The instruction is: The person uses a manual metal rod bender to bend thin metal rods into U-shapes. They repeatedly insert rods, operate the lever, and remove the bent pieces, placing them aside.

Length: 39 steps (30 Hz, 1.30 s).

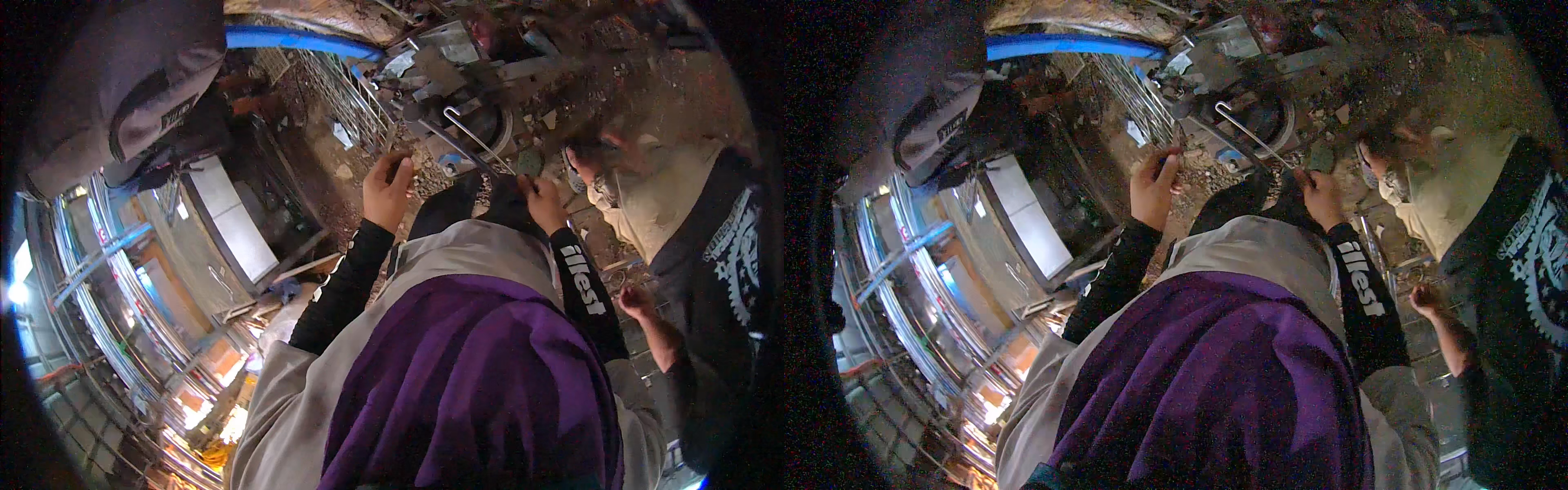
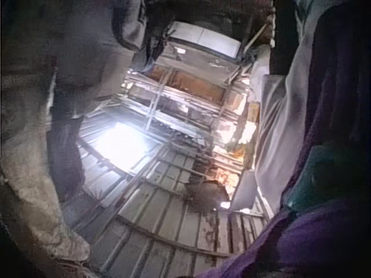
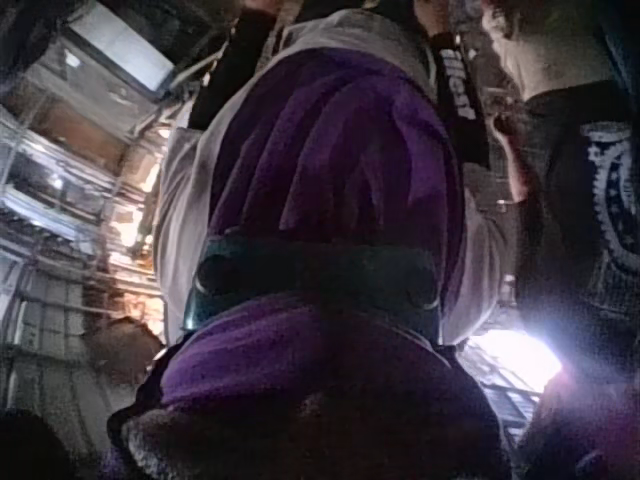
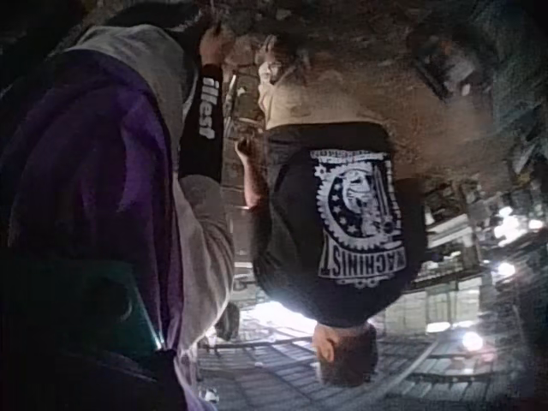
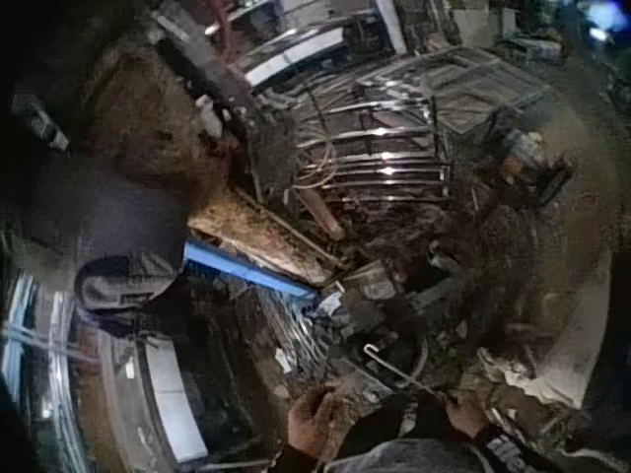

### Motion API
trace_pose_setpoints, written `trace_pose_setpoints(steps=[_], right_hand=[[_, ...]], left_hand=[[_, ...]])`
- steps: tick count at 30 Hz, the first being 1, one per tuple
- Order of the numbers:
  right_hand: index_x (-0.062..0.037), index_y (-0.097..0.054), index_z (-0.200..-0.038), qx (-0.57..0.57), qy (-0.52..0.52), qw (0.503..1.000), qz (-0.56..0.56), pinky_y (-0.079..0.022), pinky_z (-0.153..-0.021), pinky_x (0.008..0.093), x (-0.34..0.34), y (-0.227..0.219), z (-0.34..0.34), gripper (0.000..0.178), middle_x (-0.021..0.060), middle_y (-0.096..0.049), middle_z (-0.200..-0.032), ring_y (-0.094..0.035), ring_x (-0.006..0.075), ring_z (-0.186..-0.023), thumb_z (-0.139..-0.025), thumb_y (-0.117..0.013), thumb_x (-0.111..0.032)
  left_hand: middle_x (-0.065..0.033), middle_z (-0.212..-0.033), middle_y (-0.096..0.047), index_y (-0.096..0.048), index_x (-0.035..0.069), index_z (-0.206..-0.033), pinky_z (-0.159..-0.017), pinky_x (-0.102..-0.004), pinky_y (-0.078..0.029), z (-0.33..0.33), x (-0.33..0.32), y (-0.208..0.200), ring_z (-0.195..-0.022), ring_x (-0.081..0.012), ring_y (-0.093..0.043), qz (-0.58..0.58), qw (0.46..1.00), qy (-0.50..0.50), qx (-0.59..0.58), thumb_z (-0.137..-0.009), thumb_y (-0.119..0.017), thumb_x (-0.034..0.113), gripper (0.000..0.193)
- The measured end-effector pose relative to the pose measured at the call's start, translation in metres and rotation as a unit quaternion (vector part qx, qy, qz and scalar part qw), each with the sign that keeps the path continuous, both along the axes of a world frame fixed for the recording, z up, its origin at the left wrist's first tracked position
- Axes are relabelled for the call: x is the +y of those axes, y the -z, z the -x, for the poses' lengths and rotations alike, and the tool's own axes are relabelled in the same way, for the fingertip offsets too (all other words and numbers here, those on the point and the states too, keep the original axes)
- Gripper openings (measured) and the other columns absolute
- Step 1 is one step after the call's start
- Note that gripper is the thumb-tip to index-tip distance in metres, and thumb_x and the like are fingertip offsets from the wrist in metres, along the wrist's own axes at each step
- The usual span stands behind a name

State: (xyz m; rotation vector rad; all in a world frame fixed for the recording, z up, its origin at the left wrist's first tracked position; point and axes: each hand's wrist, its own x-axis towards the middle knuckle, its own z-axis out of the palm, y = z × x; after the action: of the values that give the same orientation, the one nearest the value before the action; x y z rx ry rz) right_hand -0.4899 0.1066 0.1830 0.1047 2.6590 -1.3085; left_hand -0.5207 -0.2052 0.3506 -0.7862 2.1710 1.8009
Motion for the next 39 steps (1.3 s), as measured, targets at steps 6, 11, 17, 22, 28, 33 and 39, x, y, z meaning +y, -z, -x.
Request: trace_pose_setpoints(steps=[6, 11, 17, 22, 28, 33, 39], right_hand=[[-0.0027, -0.069, -0.086, -0.049, -0.073, 0.995, -0.055, -0.047, -0.058, 0.0491, 0.006, -0.046, 0.041, 0.039, 0.0213, -0.064, -0.071, -0.063, 0.0438, -0.068, -0.096, -0.062, -0.040], [-0.0046, -0.070, -0.090, 0.047, -0.030, 0.990, -0.131, -0.051, -0.063, 0.0525, -0.011, -0.027, 0.018, 0.035, 0.0206, -0.067, -0.077, -0.064, 0.0443, -0.071, -0.098, -0.057, -0.036], [-0.0108, -0.073, -0.101, -0.058, 0.006, 0.979, -0.195, -0.052, -0.072, 0.0543, -0.003, 0.017, -0.003, 0.032, 0.0199, -0.071, -0.089, -0.068, 0.0407, -0.083, -0.095, -0.059, -0.039], [-0.0098, -0.074, -0.098, -0.101, 0.015, 0.989, -0.103, -0.053, -0.071, 0.0522, -0.005, -0.061, 0.022, 0.042, 0.0199, -0.070, -0.085, -0.068, 0.0404, -0.081, -0.093, -0.061, -0.050], [-0.0107, -0.076, -0.095, -0.122, 0.020, 0.990, -0.062, -0.052, -0.070, 0.0508, -0.001, -0.054, 0.021, 0.046, 0.0203, -0.069, -0.081, -0.067, 0.0412, -0.079, -0.091, -0.061, -0.054], [-0.0109, -0.076, -0.098, -0.137, 0.039, 0.989, -0.046, -0.053, -0.073, 0.0510, 0.001, -0.043, 0.011, 0.045, 0.0192, -0.070, -0.084, -0.068, 0.0408, -0.081, -0.092, -0.061, -0.053], [-0.0121, -0.077, -0.100, -0.159, 0.038, 0.986, -0.043, -0.055, -0.077, 0.0505, -0.004, -0.067, 0.009, 0.040, 0.0184, -0.072, -0.090, -0.069, 0.0392, -0.084, -0.093, -0.062, -0.048]], left_hand=[[0.0009, -0.083, -0.062, -0.064, 0.002, -0.118, -0.060, -0.0223, -0.046, -0.001, -0.008, -0.003, -0.068, -0.0046, -0.055, 0.035, 0.998, 0.057, 0.003, -0.100, -0.063, 0.020, 0.026], [-0.0015, -0.080, -0.063, -0.067, 0.003, -0.112, -0.060, -0.0252, -0.047, 0.010, -0.008, -0.008, -0.068, -0.0083, -0.056, 0.127, 0.982, 0.120, 0.075, -0.100, -0.062, 0.022, 0.023], [-0.0104, -0.092, -0.070, -0.074, 0.006, -0.103, -0.073, -0.0369, -0.050, 0.091, -0.002, -0.032, -0.080, -0.0271, -0.064, 0.369, 0.844, 0.319, 0.224, -0.092, -0.067, 0.016, 0.016], [-0.0119, -0.096, -0.073, -0.077, 0.012, -0.097, -0.087, -0.0430, -0.052, 0.165, 0.003, 0.007, -0.095, -0.0337, -0.066, 0.483, 0.663, 0.535, 0.199, -0.091, -0.066, 0.025, 0.019], [-0.0113, -0.094, -0.075, -0.079, 0.020, -0.088, -0.086, -0.0464, -0.056, 0.180, 0.016, 0.051, -0.096, -0.0335, -0.070, 0.485, 0.655, 0.578, -0.037, -0.084, -0.072, 0.029, 0.012], [-0.0148, -0.101, -0.068, -0.080, 0.018, -0.088, -0.087, -0.0485, -0.053, 0.171, 0.012, 0.063, -0.100, -0.0370, -0.064, 0.462, 0.654, 0.600, 0.010, -0.085, -0.068, 0.027, 0.015], [-0.0135, -0.095, -0.069, -0.078, 0.013, -0.086, -0.085, -0.0475, -0.052, 0.163, 0.011, 0.067, -0.095, -0.0363, -0.063, 0.473, 0.652, 0.586, 0.089, -0.083, -0.068, 0.022, 0.014]])
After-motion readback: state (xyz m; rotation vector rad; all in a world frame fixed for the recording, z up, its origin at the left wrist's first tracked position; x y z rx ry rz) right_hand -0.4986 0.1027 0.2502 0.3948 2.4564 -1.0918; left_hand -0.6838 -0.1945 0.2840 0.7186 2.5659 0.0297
